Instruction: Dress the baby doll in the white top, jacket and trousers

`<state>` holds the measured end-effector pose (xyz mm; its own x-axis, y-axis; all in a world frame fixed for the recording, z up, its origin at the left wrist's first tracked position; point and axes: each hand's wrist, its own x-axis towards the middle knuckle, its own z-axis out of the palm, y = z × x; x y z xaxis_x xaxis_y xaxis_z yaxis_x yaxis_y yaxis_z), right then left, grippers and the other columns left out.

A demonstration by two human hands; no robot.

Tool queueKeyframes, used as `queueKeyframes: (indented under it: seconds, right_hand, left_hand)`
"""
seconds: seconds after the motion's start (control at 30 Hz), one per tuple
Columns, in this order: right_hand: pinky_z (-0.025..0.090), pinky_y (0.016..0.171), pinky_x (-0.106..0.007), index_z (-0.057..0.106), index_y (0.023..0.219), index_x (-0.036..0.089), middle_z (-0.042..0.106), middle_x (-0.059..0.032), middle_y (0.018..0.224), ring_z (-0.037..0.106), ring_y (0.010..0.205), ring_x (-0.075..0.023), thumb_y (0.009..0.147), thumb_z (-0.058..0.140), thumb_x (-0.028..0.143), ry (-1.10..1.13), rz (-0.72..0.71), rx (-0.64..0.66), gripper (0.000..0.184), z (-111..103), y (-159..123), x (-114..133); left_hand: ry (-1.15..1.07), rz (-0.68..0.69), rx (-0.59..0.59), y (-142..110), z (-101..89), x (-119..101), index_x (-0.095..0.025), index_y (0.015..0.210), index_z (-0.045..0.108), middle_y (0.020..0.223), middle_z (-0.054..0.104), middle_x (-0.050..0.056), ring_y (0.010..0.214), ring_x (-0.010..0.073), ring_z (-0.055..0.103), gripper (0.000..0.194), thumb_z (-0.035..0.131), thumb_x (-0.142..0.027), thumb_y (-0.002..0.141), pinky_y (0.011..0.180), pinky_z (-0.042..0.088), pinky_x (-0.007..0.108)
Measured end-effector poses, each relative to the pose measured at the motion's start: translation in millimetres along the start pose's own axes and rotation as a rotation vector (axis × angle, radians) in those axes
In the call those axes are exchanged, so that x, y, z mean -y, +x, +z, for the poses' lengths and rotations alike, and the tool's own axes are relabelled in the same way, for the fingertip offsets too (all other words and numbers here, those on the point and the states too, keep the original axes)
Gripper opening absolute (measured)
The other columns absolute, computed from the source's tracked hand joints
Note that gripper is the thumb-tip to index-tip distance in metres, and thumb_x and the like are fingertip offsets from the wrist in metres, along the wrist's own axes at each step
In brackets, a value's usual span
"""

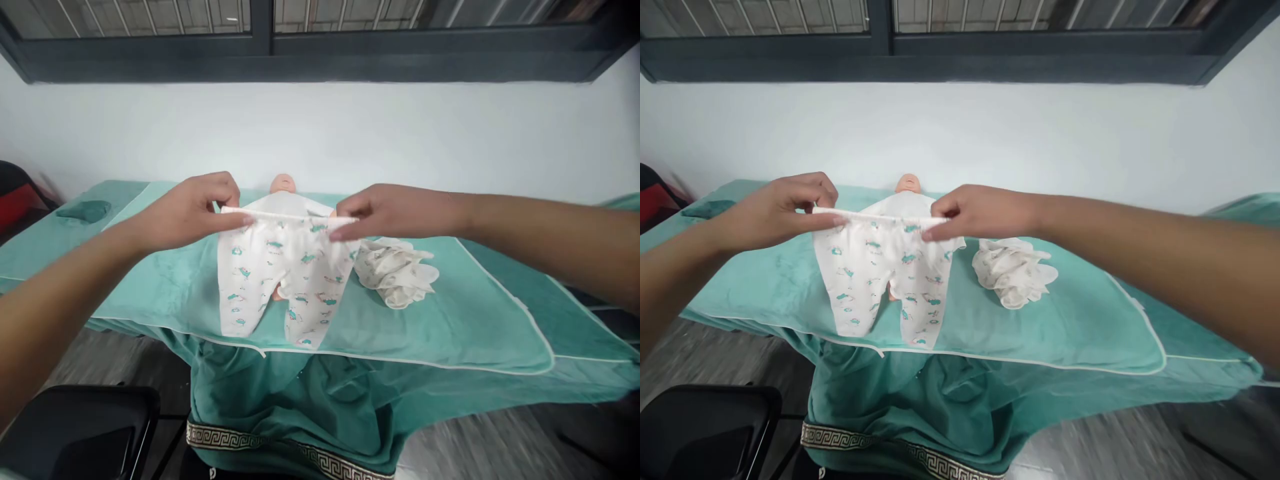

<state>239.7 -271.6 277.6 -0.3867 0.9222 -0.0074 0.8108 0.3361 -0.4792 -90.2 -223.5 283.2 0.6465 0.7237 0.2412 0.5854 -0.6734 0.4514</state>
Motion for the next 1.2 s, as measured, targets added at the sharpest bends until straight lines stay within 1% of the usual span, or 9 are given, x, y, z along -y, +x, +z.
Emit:
queueKeyframes:
  seconds: [0.17,0.33,0.47,0.57,0.7,0.77,0.87,1.07,1.2]
  right_hand:
    - [0.051,0.069,-0.036,0.054,0.074,0.022,0.058,-0.0027,0.077,0.059,0.078,-0.0189,0.083,0.07,0.064,0.48,0.029,-0.18,0.046,12.3,5.8,27.0]
    - [0.058,0.076,-0.039,0.057,0.089,0.022,0.061,-0.0031,0.085,0.063,0.088,-0.0226,0.074,0.085,0.051,0.68,-0.082,-0.218,0.043,32.8,27.2,65.2]
    - [0.059,0.085,-0.041,0.058,0.096,0.02,0.062,-0.0029,0.089,0.065,0.096,-0.0236,0.082,0.078,0.041,0.901,-0.193,-0.331,0.031,42.3,47.5,68.4]
    - [0.058,0.091,-0.042,0.057,0.103,0.02,0.065,-0.0045,0.098,0.065,0.104,-0.0235,0.085,0.073,0.038,1.108,-0.259,-0.399,0.03,55.8,68.4,48.0]
    - [0.058,0.095,-0.044,0.056,0.107,0.023,0.067,-0.0055,0.108,0.066,0.107,-0.0231,0.081,0.075,0.043,1.181,-0.158,-0.334,0.038,102.1,102.1,-1.6]
    - [0.057,0.096,-0.045,0.056,0.113,0.024,0.065,-0.0072,0.12,0.064,0.112,-0.024,0.079,0.076,0.043,1.103,0.006,-0.266,0.044,131.3,116.3,-30.2]
    - [0.057,0.096,-0.045,0.055,0.118,0.024,0.06,-0.011,0.131,0.063,0.114,-0.0253,0.078,0.075,0.04,0.92,0.215,-0.359,0.048,162.3,133.5,-70.3]
    - [0.051,0.104,-0.047,0.056,0.118,0.02,0.053,-0.0133,0.134,0.063,0.112,-0.0251,0.079,0.063,0.03,0.501,0.253,-0.578,0.041,157.8,168.1,-132.5]
    - [0.044,0.112,-0.046,0.055,0.128,0.016,0.048,-0.0184,0.142,0.057,0.125,-0.0294,0.083,0.063,0.038,0.3,0.31,-0.546,0.051,142.4,195.9,-166.2]
  left_hand:
    - [-0.211,-0.139,-0.286,9.0,19.8,-2.2,-0.019,0.073,0.058,0.068,0.06,0.001,0.071,0.0166,0.061,0.036,0.071,-0.051,0.085,0.065,0.048,0.028]
    - [-0.596,0.104,-0.32,25.8,27.3,-31.1,-0.024,0.106,0.061,0.1,0.069,0.004,0.101,0.0223,0.069,0.023,0.067,-0.039,0.091,0.084,0.057,0.037]
    - [-0.499,0.15,-0.459,19.5,54.5,-25.2,-0.031,0.136,0.05,0.138,0.059,0.007,0.132,0.0294,0.056,0.062,0.075,-0.048,0.082,0.104,0.051,0.044]
    - [-0.456,-0.053,-0.453,-2.0,100.8,-2.9,-0.025,0.143,0.047,0.144,0.055,0.011,0.135,0.0352,0.052,0.085,0.083,-0.051,0.071,0.109,0.048,0.048]
    - [-0.611,-0.369,-0.362,-29.4,158.5,30.6,-0.02,0.131,0.06,0.128,0.067,0.01,0.119,0.0333,0.064,0.057,0.07,-0.05,0.084,0.102,0.052,0.047]
    - [-0.639,-0.504,-0.443,-34.8,171.8,49.8,-0.019,0.128,0.061,0.125,0.069,0.01,0.114,0.0323,0.066,0.051,0.065,-0.048,0.086,0.099,0.053,0.046]
    - [-0.452,-0.674,-0.324,-35.7,176.7,77.3,-0.016,0.121,0.064,0.119,0.07,0.013,0.111,0.0331,0.066,0.043,0.065,-0.037,0.083,0.1,0.051,0.049]
    - [-0.146,-0.334,-0.301,-26.3,196.1,85.7,-0.015,0.139,0.053,0.148,0.05,0.016,0.141,0.0292,0.047,0.054,0.059,-0.026,0.086,0.12,0.037,0.046]
    - [-0.461,-0.479,-0.205,7.7,222.1,83.3,-0.014,0.14,0.053,0.141,0.057,0.017,0.132,0.0277,0.056,0.055,0.06,-0.036,0.09,0.113,0.045,0.043]
